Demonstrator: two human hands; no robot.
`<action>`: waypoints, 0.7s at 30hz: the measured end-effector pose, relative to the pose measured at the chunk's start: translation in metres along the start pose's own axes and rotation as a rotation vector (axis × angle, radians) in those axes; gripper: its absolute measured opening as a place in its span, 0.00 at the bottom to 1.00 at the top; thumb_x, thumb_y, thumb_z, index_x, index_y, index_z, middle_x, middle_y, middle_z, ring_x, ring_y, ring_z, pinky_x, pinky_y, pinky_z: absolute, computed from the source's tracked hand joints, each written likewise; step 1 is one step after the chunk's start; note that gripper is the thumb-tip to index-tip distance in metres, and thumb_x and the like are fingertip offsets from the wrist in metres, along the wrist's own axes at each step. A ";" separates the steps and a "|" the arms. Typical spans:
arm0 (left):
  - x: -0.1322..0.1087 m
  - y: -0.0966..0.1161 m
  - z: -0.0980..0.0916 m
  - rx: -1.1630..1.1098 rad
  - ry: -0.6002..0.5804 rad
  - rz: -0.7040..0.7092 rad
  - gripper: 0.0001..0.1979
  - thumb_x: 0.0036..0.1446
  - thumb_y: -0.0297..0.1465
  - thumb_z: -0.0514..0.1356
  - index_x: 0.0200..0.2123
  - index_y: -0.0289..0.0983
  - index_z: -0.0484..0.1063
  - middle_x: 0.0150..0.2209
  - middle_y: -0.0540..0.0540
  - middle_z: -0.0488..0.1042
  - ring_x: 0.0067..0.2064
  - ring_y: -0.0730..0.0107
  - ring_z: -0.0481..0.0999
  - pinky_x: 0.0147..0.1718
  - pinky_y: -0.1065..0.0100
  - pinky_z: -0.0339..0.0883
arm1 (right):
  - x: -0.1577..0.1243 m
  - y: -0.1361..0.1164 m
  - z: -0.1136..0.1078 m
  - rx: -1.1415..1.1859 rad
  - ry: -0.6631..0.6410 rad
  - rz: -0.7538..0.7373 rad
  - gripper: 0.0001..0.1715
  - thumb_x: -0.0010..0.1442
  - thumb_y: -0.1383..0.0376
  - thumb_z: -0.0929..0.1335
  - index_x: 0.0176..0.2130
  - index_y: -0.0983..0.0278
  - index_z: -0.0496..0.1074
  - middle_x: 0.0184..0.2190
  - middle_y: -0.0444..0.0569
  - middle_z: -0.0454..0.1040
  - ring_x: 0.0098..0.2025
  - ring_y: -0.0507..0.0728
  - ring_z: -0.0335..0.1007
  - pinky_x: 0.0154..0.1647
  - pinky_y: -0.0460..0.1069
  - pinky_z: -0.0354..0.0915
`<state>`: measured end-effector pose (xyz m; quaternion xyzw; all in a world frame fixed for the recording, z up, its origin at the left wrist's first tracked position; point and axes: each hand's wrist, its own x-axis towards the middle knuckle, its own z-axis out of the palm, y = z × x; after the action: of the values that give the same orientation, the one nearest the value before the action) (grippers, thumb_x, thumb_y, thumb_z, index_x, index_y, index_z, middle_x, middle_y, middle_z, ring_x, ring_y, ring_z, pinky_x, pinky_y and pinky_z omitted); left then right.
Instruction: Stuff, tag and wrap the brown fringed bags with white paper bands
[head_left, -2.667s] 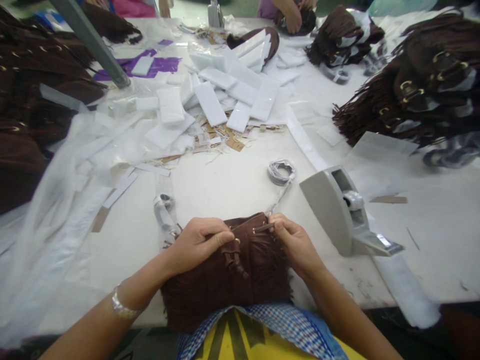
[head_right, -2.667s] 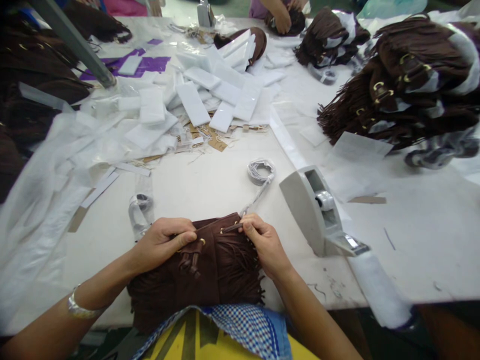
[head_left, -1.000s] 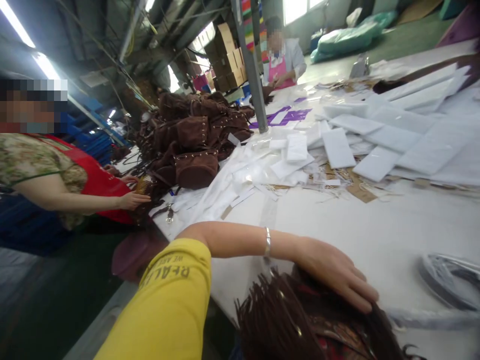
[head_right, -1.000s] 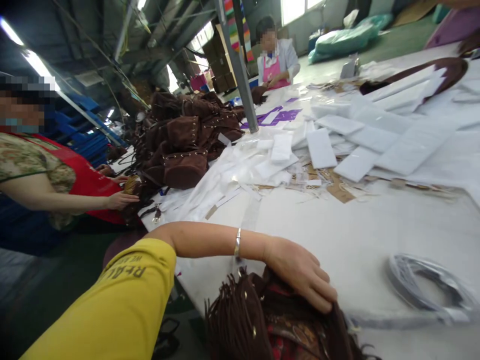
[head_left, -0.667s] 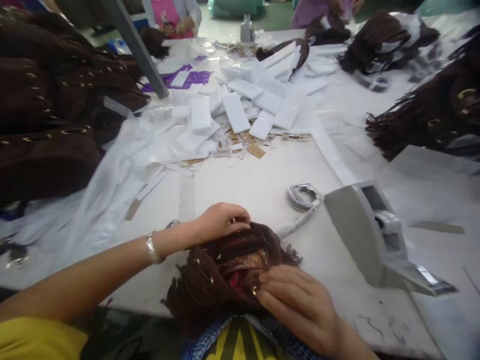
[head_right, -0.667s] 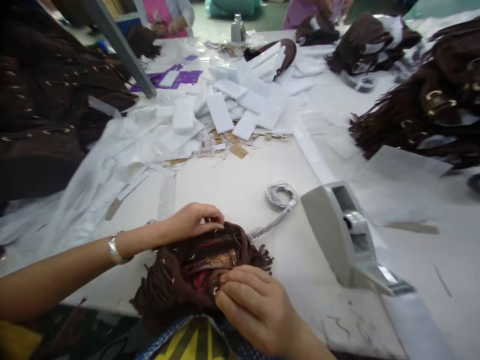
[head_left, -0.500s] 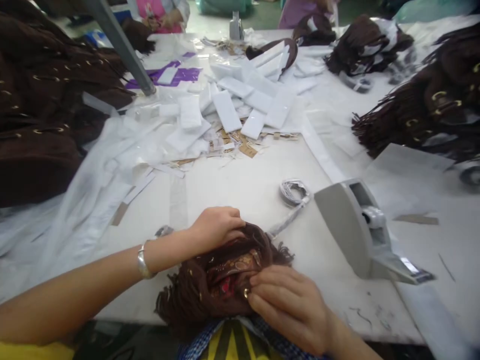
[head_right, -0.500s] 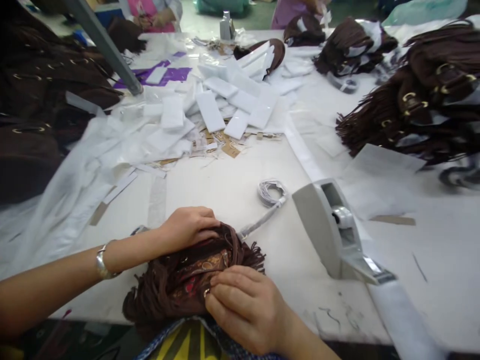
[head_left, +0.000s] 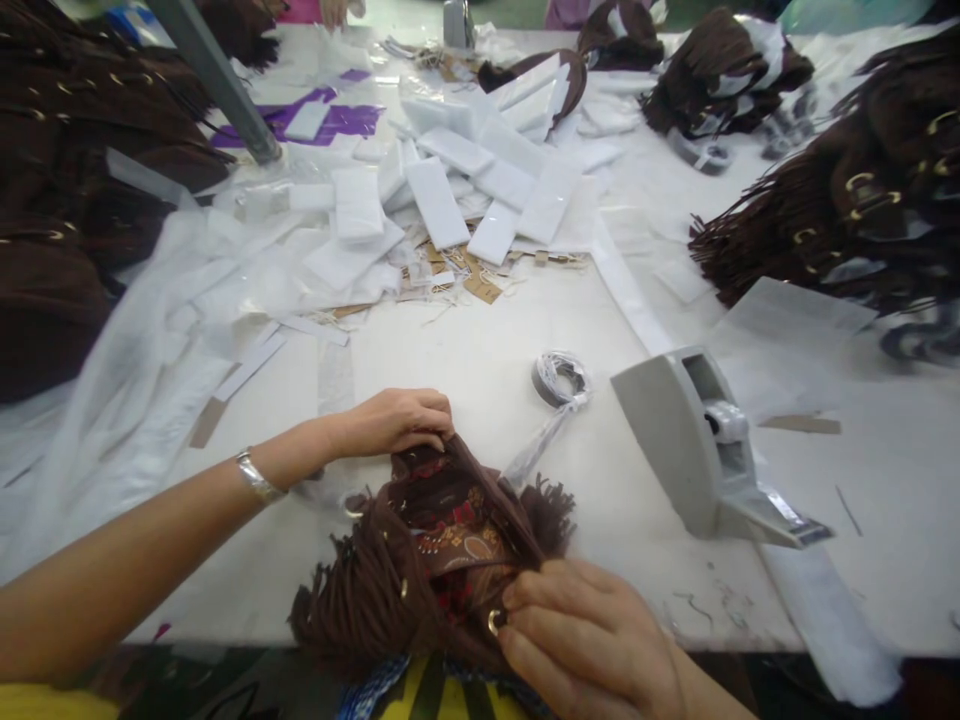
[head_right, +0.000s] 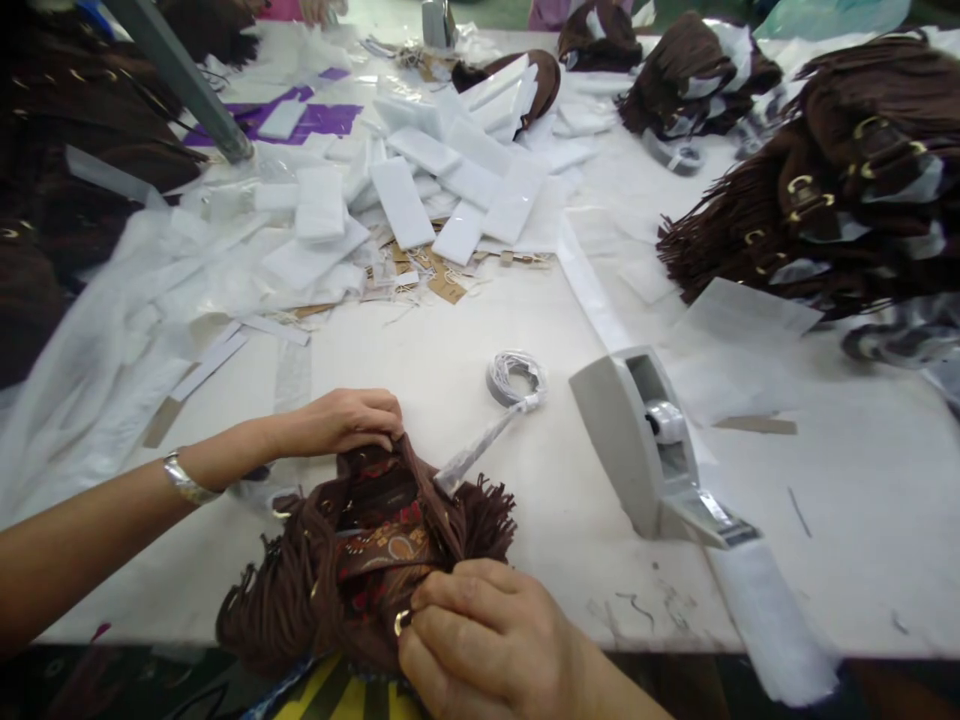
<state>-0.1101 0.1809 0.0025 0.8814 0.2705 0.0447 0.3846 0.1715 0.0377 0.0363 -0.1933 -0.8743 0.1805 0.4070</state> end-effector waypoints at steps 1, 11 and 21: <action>-0.002 -0.002 0.000 -0.006 0.019 -0.012 0.11 0.66 0.36 0.54 0.39 0.40 0.76 0.39 0.46 0.74 0.40 0.71 0.73 0.41 0.73 0.63 | 0.001 -0.001 0.000 0.006 0.001 0.010 0.12 0.66 0.72 0.63 0.37 0.68 0.77 0.29 0.48 0.80 0.39 0.53 0.78 0.41 0.45 0.74; -0.002 0.031 0.005 -0.399 0.187 -0.138 0.11 0.62 0.38 0.60 0.35 0.36 0.75 0.38 0.45 0.73 0.40 0.69 0.73 0.43 0.67 0.67 | 0.012 0.009 -0.012 -0.033 0.092 0.214 0.15 0.68 0.59 0.65 0.46 0.66 0.75 0.33 0.52 0.79 0.35 0.53 0.78 0.36 0.45 0.74; -0.005 0.062 0.002 -0.333 0.175 -0.166 0.08 0.63 0.34 0.59 0.37 0.38 0.76 0.39 0.46 0.73 0.43 0.70 0.74 0.45 0.68 0.68 | 0.027 0.048 -0.003 -0.289 -0.441 0.786 0.13 0.62 0.64 0.68 0.47 0.60 0.75 0.34 0.48 0.80 0.35 0.58 0.77 0.34 0.51 0.70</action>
<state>-0.0867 0.1429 0.0453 0.7732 0.3634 0.1336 0.5022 0.1675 0.0927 0.0325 -0.5215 -0.8165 0.2340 0.0813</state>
